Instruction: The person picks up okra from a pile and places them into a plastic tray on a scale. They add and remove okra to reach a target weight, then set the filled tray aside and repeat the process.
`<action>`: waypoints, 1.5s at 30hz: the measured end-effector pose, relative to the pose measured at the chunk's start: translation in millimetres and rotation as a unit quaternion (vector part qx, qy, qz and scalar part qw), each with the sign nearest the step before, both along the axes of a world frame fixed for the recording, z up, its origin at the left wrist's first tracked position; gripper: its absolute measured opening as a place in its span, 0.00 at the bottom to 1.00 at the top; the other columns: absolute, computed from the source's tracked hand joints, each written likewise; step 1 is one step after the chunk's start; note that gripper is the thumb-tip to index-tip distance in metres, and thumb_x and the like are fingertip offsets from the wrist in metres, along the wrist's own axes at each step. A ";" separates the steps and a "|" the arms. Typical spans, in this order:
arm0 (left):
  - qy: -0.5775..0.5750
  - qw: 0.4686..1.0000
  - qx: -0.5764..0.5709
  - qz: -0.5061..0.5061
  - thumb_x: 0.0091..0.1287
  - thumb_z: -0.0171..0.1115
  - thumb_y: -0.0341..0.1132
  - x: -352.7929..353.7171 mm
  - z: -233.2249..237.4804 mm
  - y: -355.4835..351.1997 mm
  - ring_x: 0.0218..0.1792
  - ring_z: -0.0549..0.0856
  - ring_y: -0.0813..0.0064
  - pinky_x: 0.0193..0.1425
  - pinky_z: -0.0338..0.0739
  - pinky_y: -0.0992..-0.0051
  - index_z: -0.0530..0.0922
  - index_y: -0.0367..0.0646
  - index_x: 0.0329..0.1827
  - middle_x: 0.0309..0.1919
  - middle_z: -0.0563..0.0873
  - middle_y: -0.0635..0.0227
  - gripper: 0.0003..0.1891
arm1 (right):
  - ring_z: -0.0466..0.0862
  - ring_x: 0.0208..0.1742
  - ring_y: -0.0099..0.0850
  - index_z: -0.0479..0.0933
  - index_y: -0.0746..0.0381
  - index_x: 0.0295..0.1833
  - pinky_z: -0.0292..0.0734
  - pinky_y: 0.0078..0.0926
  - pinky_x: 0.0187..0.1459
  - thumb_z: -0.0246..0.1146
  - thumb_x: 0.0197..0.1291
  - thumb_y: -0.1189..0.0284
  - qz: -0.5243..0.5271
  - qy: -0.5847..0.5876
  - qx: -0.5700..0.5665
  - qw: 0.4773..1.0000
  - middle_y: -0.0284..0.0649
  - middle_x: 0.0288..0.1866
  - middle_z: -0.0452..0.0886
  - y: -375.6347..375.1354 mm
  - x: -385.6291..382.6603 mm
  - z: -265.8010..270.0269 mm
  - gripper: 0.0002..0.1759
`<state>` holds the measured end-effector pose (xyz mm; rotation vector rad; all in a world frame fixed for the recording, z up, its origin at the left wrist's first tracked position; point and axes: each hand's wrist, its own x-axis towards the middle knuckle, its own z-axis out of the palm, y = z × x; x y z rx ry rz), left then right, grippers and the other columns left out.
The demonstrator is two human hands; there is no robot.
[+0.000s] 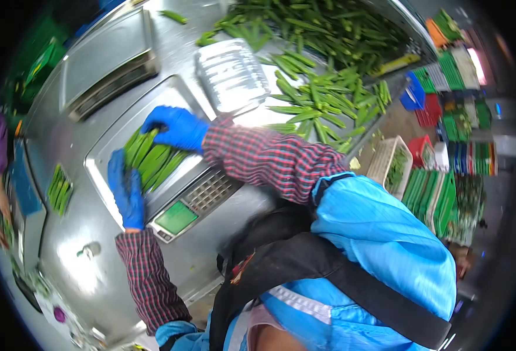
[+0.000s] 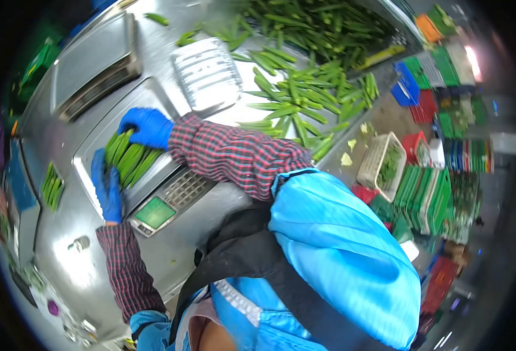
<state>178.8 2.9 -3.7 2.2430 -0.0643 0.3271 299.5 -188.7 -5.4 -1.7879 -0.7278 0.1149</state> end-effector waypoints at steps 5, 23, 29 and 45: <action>-0.010 0.997 0.068 0.038 0.73 0.50 0.39 5.3 -11.8 -2.7 0.73 0.59 0.59 0.76 0.47 0.62 0.60 0.38 0.72 0.71 0.63 0.56 0.27 | 0.76 0.56 0.43 0.75 0.60 0.55 0.69 0.38 0.60 0.65 0.50 0.67 -0.150 -0.104 0.044 0.982 0.45 0.52 0.77 6.9 -15.2 -27.1 0.24; -0.049 0.988 0.019 0.148 0.70 0.52 0.28 -36.2 16.5 0.0 0.68 0.68 0.65 0.72 0.58 0.66 0.70 0.40 0.65 0.65 0.72 0.60 0.20 | 0.81 0.50 0.47 0.81 0.56 0.50 0.75 0.40 0.54 0.60 0.52 0.71 -0.475 -0.024 -0.274 0.836 0.52 0.46 0.82 -309.8 64.8 -77.2 0.18; -0.048 0.979 -0.015 0.198 0.64 0.60 0.24 -51.9 25.0 5.2 0.64 0.72 0.69 0.64 0.68 0.70 0.77 0.47 0.59 0.61 0.75 0.64 0.19 | 0.80 0.49 0.53 0.76 0.60 0.54 0.75 0.47 0.51 0.63 0.52 0.63 -0.300 -0.078 -0.489 0.815 0.56 0.48 0.79 -324.5 114.1 -110.7 0.23; -0.071 0.964 -0.110 0.232 0.65 0.58 0.23 -107.1 5.5 15.3 0.58 0.77 0.75 0.61 0.70 0.75 0.79 0.45 0.55 0.58 0.78 0.66 0.16 | 0.79 0.37 0.22 0.71 0.63 0.60 0.73 0.20 0.40 0.61 0.61 0.73 -0.206 0.143 -0.053 0.967 0.37 0.42 0.83 -243.4 44.3 -12.8 0.21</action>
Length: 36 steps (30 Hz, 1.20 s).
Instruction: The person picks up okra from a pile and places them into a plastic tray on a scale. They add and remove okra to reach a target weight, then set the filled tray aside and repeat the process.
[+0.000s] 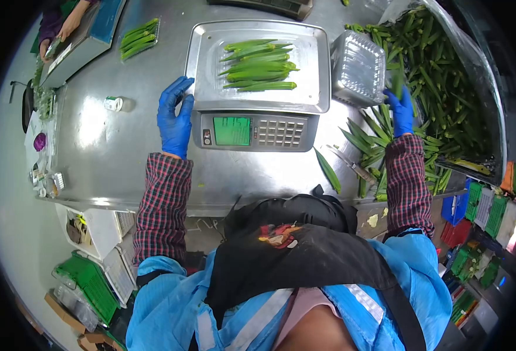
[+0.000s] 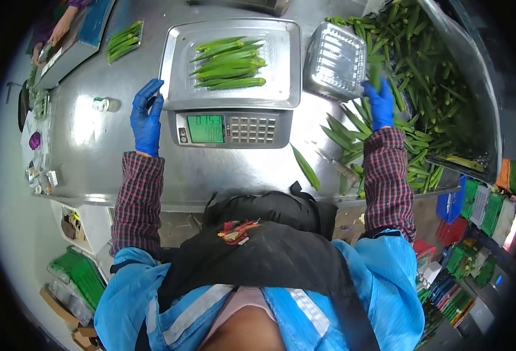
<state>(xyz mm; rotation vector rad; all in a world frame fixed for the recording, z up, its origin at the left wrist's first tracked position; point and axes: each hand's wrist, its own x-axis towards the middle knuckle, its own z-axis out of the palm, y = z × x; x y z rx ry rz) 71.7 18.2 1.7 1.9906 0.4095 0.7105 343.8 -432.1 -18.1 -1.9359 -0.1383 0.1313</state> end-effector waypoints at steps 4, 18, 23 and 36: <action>-0.014 1.000 -0.011 -0.009 0.62 0.59 0.22 3.3 -1.4 -2.5 0.58 0.78 0.71 0.60 0.72 0.73 0.82 0.47 0.52 0.55 0.79 0.64 0.16 | 0.79 0.50 0.25 0.75 0.65 0.57 0.73 0.23 0.53 0.64 0.58 0.78 0.174 -0.022 0.000 0.985 0.39 0.50 0.81 102.7 -30.9 47.3 0.20; -0.026 0.999 -0.038 0.016 0.62 0.59 0.22 -9.1 -9.0 3.5 0.57 0.78 0.70 0.61 0.72 0.72 0.82 0.45 0.51 0.54 0.80 0.63 0.16 | 0.82 0.45 0.32 0.79 0.60 0.53 0.75 0.26 0.50 0.68 0.55 0.71 0.284 -0.119 -0.011 0.952 0.40 0.44 0.83 241.7 -27.8 37.8 0.19; -0.007 0.998 -0.051 0.023 0.64 0.58 0.22 -12.4 -11.5 7.5 0.56 0.78 0.77 0.59 0.72 0.77 0.80 0.44 0.54 0.55 0.80 0.67 0.16 | 0.80 0.41 0.18 0.80 0.58 0.55 0.73 0.18 0.42 0.65 0.59 0.70 0.206 0.000 0.053 0.977 0.31 0.38 0.83 181.4 -16.9 63.7 0.18; -0.048 0.995 -0.090 0.005 0.62 0.59 0.23 -1.0 -3.7 1.3 0.53 0.78 0.78 0.57 0.72 0.77 0.81 0.48 0.53 0.54 0.81 0.70 0.17 | 0.75 0.33 0.16 0.80 0.61 0.54 0.65 0.14 0.33 0.64 0.60 0.72 0.057 0.081 0.059 0.993 0.32 0.39 0.83 99.1 -51.3 63.8 0.16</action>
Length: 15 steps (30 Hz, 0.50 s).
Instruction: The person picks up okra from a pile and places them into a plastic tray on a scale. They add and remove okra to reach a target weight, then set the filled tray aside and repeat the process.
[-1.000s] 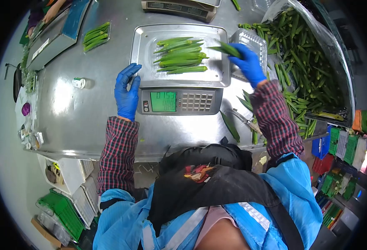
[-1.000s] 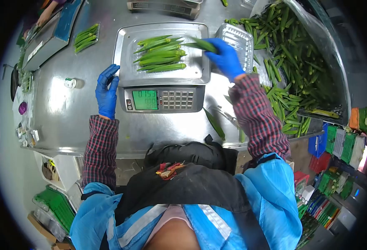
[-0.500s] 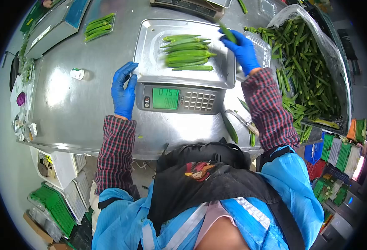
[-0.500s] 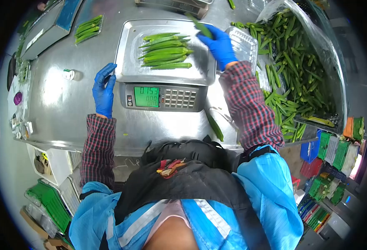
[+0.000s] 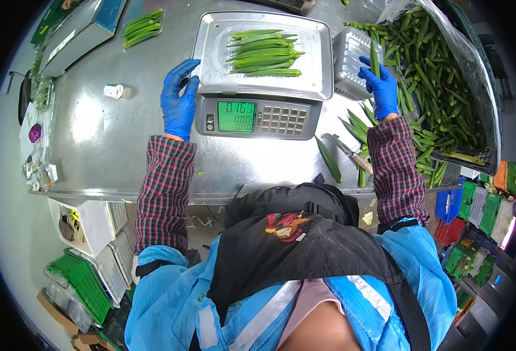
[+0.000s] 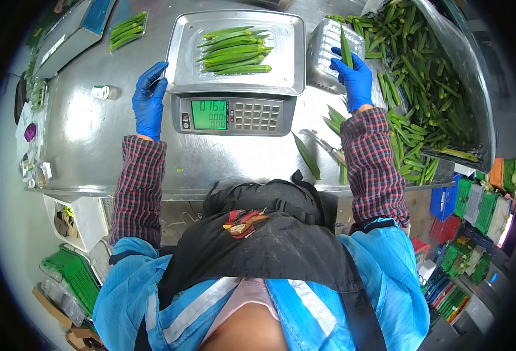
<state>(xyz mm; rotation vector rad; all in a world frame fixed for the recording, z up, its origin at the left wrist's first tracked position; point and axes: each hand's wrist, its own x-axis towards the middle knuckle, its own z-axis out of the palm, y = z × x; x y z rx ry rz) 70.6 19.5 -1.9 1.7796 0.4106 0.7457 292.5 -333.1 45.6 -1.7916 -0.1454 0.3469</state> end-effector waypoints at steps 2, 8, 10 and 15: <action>0.006 1.000 -0.011 -0.009 0.63 0.59 0.24 5.7 -6.5 -0.1 0.55 0.78 0.77 0.59 0.71 0.76 0.80 0.47 0.55 0.55 0.80 0.70 0.17 | 0.76 0.34 0.17 0.80 0.61 0.54 0.67 0.15 0.34 0.64 0.60 0.72 -0.012 -0.004 0.022 1.000 0.33 0.40 0.83 3.4 -1.7 -6.3 0.16; 0.037 0.997 -0.027 -0.058 0.67 0.60 0.31 39.4 -17.4 -19.0 0.67 0.70 0.67 0.70 0.62 0.70 0.68 0.46 0.68 0.67 0.70 0.62 0.25 | 0.78 0.49 0.23 0.76 0.62 0.59 0.72 0.23 0.54 0.63 0.62 0.68 -0.036 -0.023 0.108 0.993 0.33 0.47 0.82 52.0 -25.2 -30.7 0.20; 0.053 0.995 0.063 -0.049 0.68 0.59 0.36 57.9 -26.3 -30.4 0.71 0.64 0.62 0.73 0.57 0.69 0.62 0.43 0.71 0.70 0.65 0.57 0.29 | 0.79 0.49 0.27 0.75 0.60 0.61 0.73 0.26 0.54 0.63 0.62 0.66 0.015 -0.151 0.051 0.987 0.39 0.48 0.83 72.8 -32.0 -61.1 0.22; 0.126 0.954 0.256 -0.093 0.68 0.58 0.42 83.4 -35.2 -37.6 0.74 0.56 0.56 0.77 0.45 0.62 0.55 0.40 0.74 0.72 0.59 0.53 0.35 | 0.76 0.63 0.38 0.59 0.52 0.73 0.44 0.56 0.71 0.58 0.61 0.61 0.149 -0.304 -0.187 0.922 0.43 0.65 0.73 120.7 -67.3 -75.8 0.34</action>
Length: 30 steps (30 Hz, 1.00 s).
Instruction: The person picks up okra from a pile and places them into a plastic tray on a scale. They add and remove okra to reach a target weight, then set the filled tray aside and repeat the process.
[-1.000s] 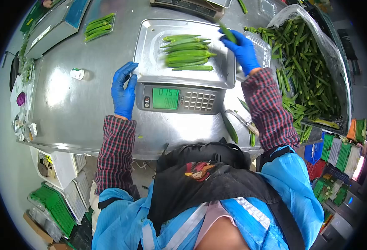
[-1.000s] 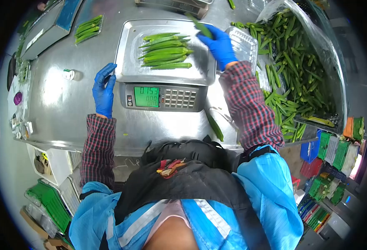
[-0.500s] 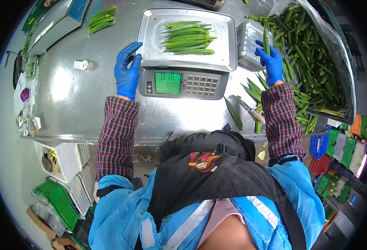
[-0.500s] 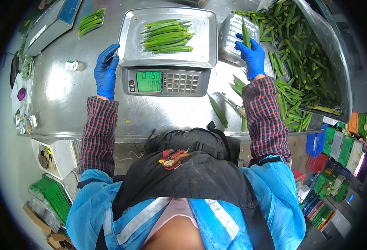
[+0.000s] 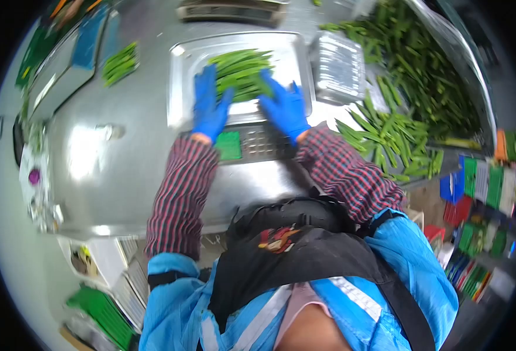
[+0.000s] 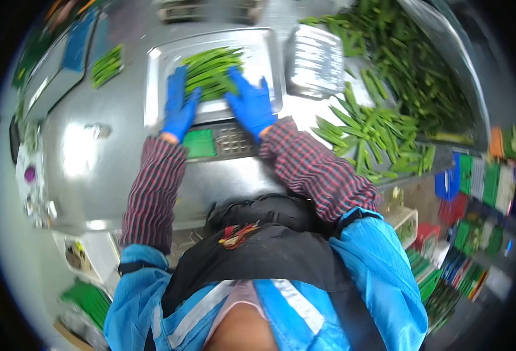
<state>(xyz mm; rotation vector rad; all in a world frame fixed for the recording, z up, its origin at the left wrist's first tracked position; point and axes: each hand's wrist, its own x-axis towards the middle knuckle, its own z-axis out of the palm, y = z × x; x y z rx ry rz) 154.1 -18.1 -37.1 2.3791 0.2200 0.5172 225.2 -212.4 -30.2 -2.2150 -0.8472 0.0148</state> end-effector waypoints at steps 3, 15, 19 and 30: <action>0.006 0.999 0.017 -0.040 0.67 0.58 0.43 -1.1 10.7 4.5 0.74 0.56 0.53 0.78 0.44 0.59 0.56 0.40 0.74 0.72 0.61 0.51 0.35 | 0.76 0.62 0.34 0.67 0.46 0.68 0.56 0.50 0.67 0.65 0.52 0.62 -0.027 -0.031 -0.023 0.999 0.35 0.66 0.73 -1.2 -4.9 8.1 0.34; 0.057 0.957 0.181 -0.219 0.64 0.60 0.35 44.2 46.7 -16.9 0.73 0.56 0.48 0.76 0.47 0.55 0.61 0.48 0.73 0.73 0.61 0.58 0.33 | 0.81 0.48 0.39 0.77 0.58 0.56 0.75 0.33 0.51 0.62 0.57 0.76 -0.210 0.190 0.204 0.937 0.44 0.47 0.80 -158.6 13.2 25.9 0.19; 0.058 0.955 0.178 -0.229 0.65 0.58 0.35 42.0 46.3 -16.4 0.73 0.56 0.49 0.76 0.47 0.56 0.63 0.46 0.71 0.72 0.62 0.55 0.29 | 0.85 0.43 0.37 0.77 0.65 0.55 0.77 0.33 0.46 0.68 0.52 0.67 -0.443 0.102 0.116 0.883 0.48 0.45 0.84 -311.3 63.4 -36.8 0.25; -0.006 0.984 0.090 -0.156 0.66 0.58 0.30 37.8 66.4 -29.9 0.72 0.61 0.61 0.75 0.52 0.64 0.66 0.42 0.69 0.70 0.65 0.58 0.26 | 0.81 0.45 0.42 0.80 0.54 0.51 0.76 0.37 0.49 0.69 0.47 0.66 -0.267 -0.027 -0.170 0.948 0.42 0.43 0.82 -307.0 81.7 -47.1 0.21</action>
